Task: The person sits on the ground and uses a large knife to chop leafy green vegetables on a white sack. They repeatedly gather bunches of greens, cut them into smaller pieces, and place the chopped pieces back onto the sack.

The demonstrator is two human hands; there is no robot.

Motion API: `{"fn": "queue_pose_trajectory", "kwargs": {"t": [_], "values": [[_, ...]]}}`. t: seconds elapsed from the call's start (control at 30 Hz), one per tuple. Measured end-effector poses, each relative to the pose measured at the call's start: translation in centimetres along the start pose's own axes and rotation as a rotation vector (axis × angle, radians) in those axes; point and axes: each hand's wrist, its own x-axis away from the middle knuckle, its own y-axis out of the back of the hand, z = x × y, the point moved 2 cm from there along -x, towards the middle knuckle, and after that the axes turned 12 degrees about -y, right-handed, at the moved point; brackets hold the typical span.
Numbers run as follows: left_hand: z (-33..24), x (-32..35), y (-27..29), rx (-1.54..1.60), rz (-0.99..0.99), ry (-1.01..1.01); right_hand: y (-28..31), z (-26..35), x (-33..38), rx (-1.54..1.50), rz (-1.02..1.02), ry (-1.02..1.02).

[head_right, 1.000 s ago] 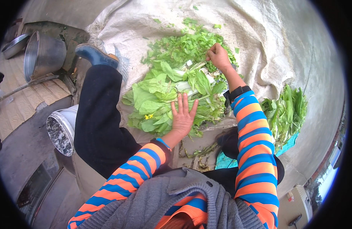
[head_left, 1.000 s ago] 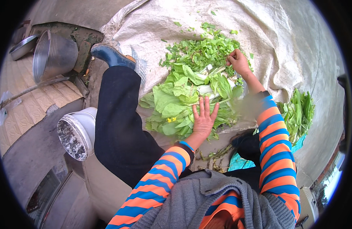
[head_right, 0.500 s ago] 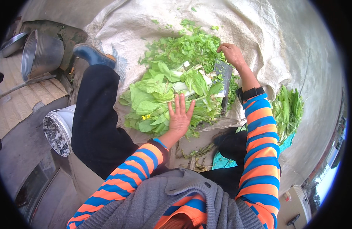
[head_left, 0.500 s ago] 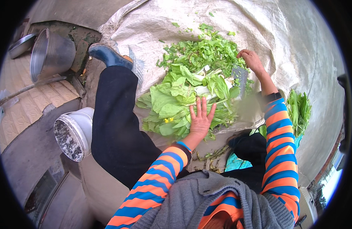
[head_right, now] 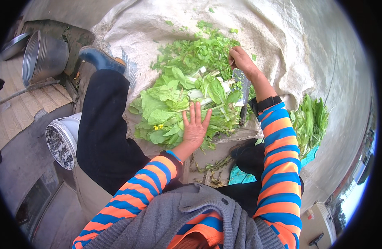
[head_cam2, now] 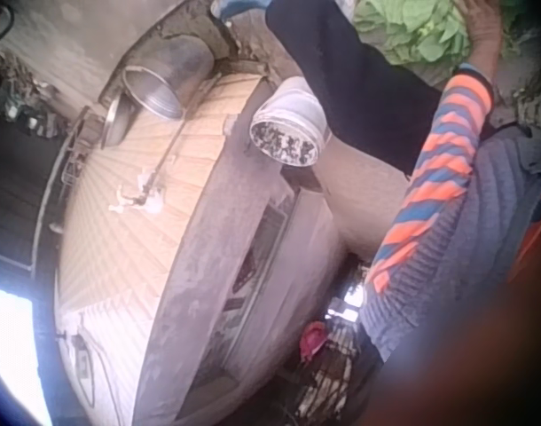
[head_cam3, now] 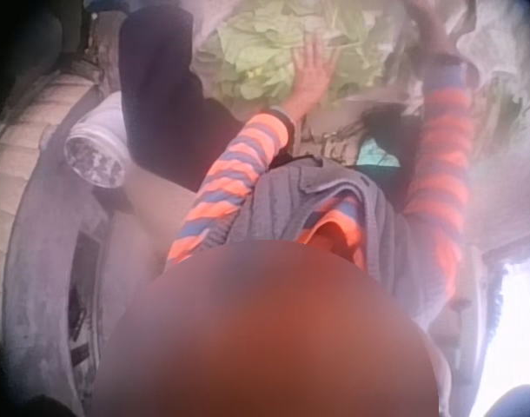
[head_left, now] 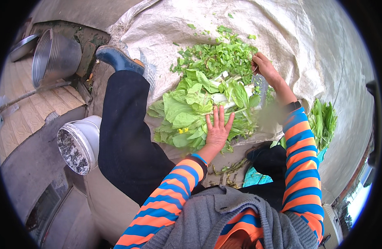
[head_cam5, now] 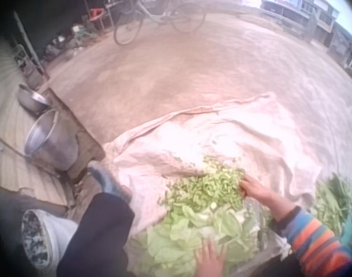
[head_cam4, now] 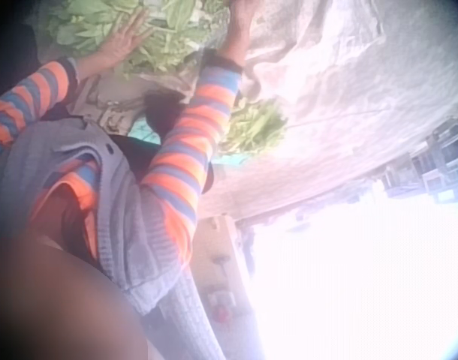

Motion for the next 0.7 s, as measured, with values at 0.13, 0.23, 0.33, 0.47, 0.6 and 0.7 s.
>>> {"fn": "queue_pose_trajectory", "kwargs": {"t": [0.13,0.23,0.33,0.47,0.6,0.7], "values": [[0.0,0.0,-0.1,0.005,0.009,-0.003,-4.6,0.3,-0.1,0.605,0.083,0.245],[0.0,0.0,0.0,0.03,-0.024,-0.002,-6.6,-0.1,-0.6,0.813,0.227,0.378],[0.0,0.0,-0.1,0.007,-0.003,-0.003,-7.3,-0.8,-1.1,0.916,0.229,0.479],[0.0,0.0,0.0,0.044,-0.02,0.0,-7.0,-0.8,-1.2,0.69,0.147,0.517],[0.0,0.0,0.1,0.013,-0.012,-0.004,-5.2,0.4,-1.3,0.114,0.045,0.237],[0.1,0.0,0.3,0.017,-0.014,-0.004,-3.7,1.4,-1.2,-0.229,0.163,0.099]]}}
